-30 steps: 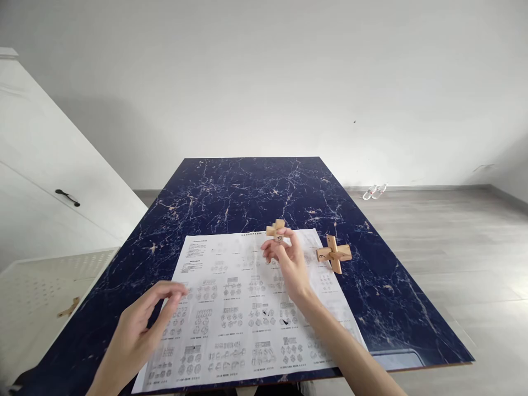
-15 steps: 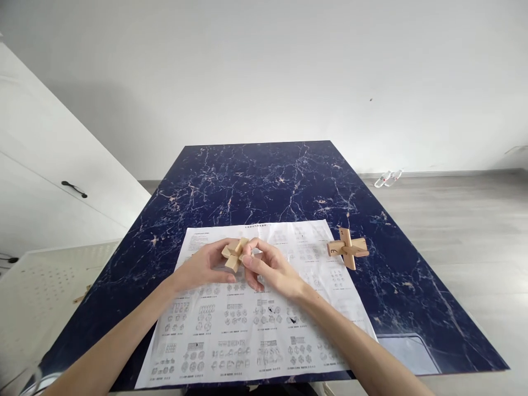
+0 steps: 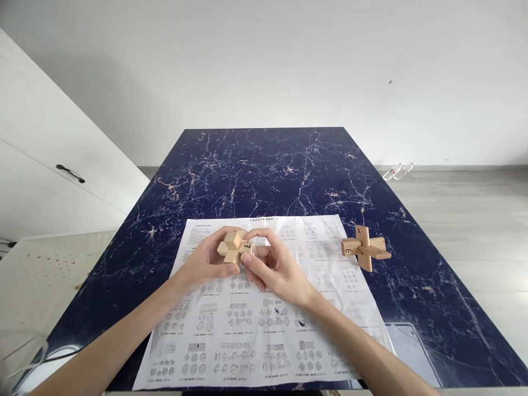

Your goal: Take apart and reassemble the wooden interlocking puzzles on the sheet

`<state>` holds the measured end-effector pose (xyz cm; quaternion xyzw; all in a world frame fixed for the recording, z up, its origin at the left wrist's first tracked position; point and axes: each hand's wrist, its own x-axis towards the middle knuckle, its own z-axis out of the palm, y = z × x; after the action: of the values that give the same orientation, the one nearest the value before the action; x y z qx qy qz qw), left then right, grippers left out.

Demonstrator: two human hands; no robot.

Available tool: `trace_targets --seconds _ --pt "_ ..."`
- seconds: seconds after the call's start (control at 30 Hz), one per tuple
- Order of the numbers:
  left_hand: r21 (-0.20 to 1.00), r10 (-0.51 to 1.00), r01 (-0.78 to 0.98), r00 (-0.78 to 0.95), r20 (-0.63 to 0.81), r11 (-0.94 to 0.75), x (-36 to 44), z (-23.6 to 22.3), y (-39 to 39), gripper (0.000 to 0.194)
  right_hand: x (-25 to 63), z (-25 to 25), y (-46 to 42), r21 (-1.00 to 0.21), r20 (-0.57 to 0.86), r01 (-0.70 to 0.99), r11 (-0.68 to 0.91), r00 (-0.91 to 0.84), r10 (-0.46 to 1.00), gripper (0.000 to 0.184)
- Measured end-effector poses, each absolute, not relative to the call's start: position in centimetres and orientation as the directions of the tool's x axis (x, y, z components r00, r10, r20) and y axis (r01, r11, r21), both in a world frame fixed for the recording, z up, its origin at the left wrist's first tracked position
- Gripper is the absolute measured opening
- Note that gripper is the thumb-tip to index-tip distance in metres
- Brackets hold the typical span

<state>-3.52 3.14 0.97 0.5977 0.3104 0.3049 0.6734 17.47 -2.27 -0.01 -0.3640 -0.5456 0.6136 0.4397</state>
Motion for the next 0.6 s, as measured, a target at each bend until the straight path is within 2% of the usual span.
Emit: trace_targets --seconds 0.1,0.17,0.23,0.43,0.6 --pt "0.998 0.817 -0.017 0.575 -0.042 0.063 -3.4 1.0 3.0 0.066 17.5 -0.8 -2.4 -0.969 0.152 0.171 0.179 -0.159 0.976 0.025" --pt "0.999 0.831 0.026 0.555 -0.035 0.025 -3.3 1.2 2.8 0.068 17.7 -1.3 -2.4 -0.893 0.243 0.356 0.276 -0.133 0.961 0.023" --pt "0.998 0.832 0.06 0.554 -0.025 -0.01 -3.3 1.3 2.6 0.069 18.0 -1.6 -2.4 -0.825 0.305 0.45 0.341 -0.151 0.94 0.021" --pt "0.991 0.846 0.098 0.532 0.029 -0.096 -3.2 1.3 2.2 0.071 18.2 -1.7 -2.3 -0.785 0.397 0.451 0.426 -0.163 0.903 0.016" --pt "0.991 0.835 0.112 0.55 -0.003 -0.071 -3.3 1.5 2.4 0.071 18.0 -1.4 -2.3 -0.778 0.428 0.437 0.451 -0.157 0.89 0.014"
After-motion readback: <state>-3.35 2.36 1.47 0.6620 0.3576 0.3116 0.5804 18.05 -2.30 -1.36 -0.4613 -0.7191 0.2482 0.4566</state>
